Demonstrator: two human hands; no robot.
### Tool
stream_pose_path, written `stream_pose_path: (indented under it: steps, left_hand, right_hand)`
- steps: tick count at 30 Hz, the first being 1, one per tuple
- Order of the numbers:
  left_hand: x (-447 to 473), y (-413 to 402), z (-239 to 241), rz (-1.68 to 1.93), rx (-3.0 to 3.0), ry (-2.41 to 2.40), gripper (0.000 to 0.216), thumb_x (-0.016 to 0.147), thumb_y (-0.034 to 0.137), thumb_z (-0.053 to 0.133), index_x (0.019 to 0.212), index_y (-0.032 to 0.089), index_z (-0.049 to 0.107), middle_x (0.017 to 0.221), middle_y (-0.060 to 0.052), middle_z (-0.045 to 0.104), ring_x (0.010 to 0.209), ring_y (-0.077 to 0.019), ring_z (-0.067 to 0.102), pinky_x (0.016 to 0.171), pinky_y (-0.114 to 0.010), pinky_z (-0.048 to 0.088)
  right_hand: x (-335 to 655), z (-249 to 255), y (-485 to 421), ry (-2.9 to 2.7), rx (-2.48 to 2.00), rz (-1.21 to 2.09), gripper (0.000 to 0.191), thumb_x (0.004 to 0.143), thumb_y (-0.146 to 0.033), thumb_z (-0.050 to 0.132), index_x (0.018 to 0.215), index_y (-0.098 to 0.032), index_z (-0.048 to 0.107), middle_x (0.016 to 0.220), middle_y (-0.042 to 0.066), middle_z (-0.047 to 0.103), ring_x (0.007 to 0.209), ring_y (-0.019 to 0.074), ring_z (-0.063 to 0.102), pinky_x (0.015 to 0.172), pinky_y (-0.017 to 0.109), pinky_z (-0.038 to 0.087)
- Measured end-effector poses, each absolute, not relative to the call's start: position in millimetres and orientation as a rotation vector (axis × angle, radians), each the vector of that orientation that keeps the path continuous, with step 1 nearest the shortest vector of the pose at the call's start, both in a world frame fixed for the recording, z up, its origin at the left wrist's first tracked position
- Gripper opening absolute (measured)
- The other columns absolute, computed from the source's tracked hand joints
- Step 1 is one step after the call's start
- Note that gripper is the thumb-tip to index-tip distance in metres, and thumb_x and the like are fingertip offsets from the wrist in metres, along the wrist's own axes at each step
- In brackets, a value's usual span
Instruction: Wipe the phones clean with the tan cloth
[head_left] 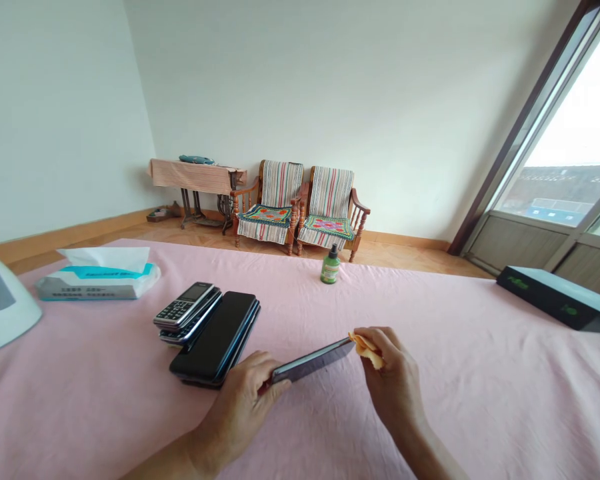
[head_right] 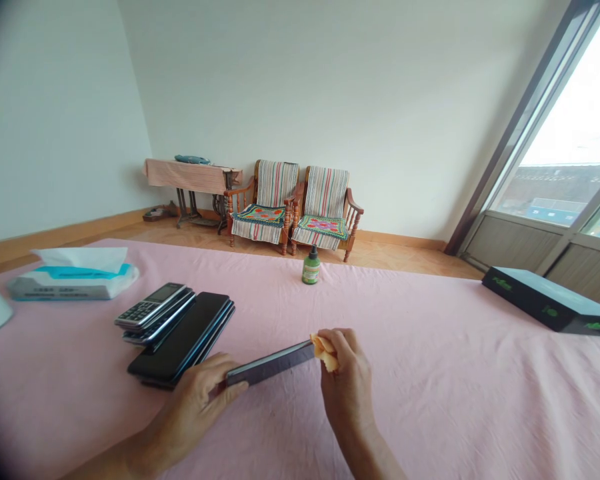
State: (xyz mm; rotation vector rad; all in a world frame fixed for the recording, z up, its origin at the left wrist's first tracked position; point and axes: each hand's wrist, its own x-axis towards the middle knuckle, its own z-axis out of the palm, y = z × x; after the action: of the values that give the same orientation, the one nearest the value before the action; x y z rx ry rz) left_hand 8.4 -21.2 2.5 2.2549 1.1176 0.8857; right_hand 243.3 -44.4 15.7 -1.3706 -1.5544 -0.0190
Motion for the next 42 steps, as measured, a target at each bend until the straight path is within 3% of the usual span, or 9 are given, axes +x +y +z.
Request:
stream_pose_path:
  steps: [7, 15, 23, 29, 37, 42]
  left_hand:
    - [8, -23, 1, 0.908, 2.291, 1.079, 0.026, 0.092, 0.026, 0.048, 0.073, 0.016, 0.062, 0.07, -0.003, 0.055, 0.068, -0.0187, 0.055, 0.061, -0.026, 0.039]
    - [10, -24, 7, 0.913, 2.3, 1.03, 0.033, 0.094, 0.036, 0.046, 0.072, 0.017, 0.061, 0.069, -0.003, 0.055, 0.067, -0.0189, 0.054, 0.06, -0.026, 0.04]
    - [10, -23, 5, 0.916, 2.28, 1.101, 0.025, 0.091, 0.025, 0.05, 0.07, 0.016, 0.061, 0.068, -0.003, 0.055, 0.067, -0.0189, 0.055, 0.061, -0.026, 0.039]
    - [11, -22, 4, 0.941, 2.272, 1.05, 0.031, 0.094, 0.033, 0.047, 0.068, 0.017, 0.055, 0.068, -0.001, 0.054, 0.065, -0.0172, 0.054, 0.059, -0.025, 0.037]
    - [9, -20, -1, 1.011, 2.291, 0.92, 0.03, 0.094, 0.033, 0.045, 0.069, 0.018, 0.051, 0.072, -0.002, 0.056, 0.07, -0.018, 0.053, 0.063, -0.027, 0.036]
    - [9, -21, 1, 0.957, 2.288, 0.989, 0.031, 0.095, 0.034, 0.047, 0.069, 0.017, 0.055, 0.07, -0.001, 0.055, 0.07, -0.0176, 0.053, 0.062, -0.026, 0.035]
  right_hand:
    - [234, 10, -44, -1.593, -1.257, -0.108, 0.023, 0.082, -0.01, 0.05, 0.096, -0.019, 0.066, 0.086, 0.006, 0.061, 0.073, 0.0162, 0.063, 0.061, 0.026, 0.051]
    - [195, 10, -61, -1.735, -1.135, 0.096, 0.04, 0.079, 0.002, 0.042, 0.106, -0.018, 0.064, 0.095, 0.008, 0.06, 0.084, 0.0161, 0.063, 0.071, 0.024, 0.053]
    - [226, 11, -44, -1.614, -1.287, -0.057, 0.032, 0.079, -0.003, 0.048, 0.099, -0.018, 0.068, 0.092, 0.007, 0.059, 0.08, 0.017, 0.063, 0.066, 0.026, 0.052]
    - [198, 7, -56, -1.747, -1.167, 0.053, 0.05, 0.075, 0.006, 0.038, 0.112, -0.017, 0.062, 0.096, 0.008, 0.058, 0.085, 0.0167, 0.062, 0.073, 0.026, 0.053]
    - [164, 22, -69, -1.977, -1.058, 0.106, 0.04, 0.079, 0.004, 0.042, 0.107, -0.015, 0.063, 0.091, 0.01, 0.059, 0.079, 0.0199, 0.061, 0.067, 0.03, 0.054]
    - [195, 14, -64, -1.903, -1.152, 0.038, 0.055, 0.071, 0.01, 0.037, 0.113, -0.017, 0.061, 0.094, 0.009, 0.058, 0.08, 0.019, 0.06, 0.068, 0.03, 0.053]
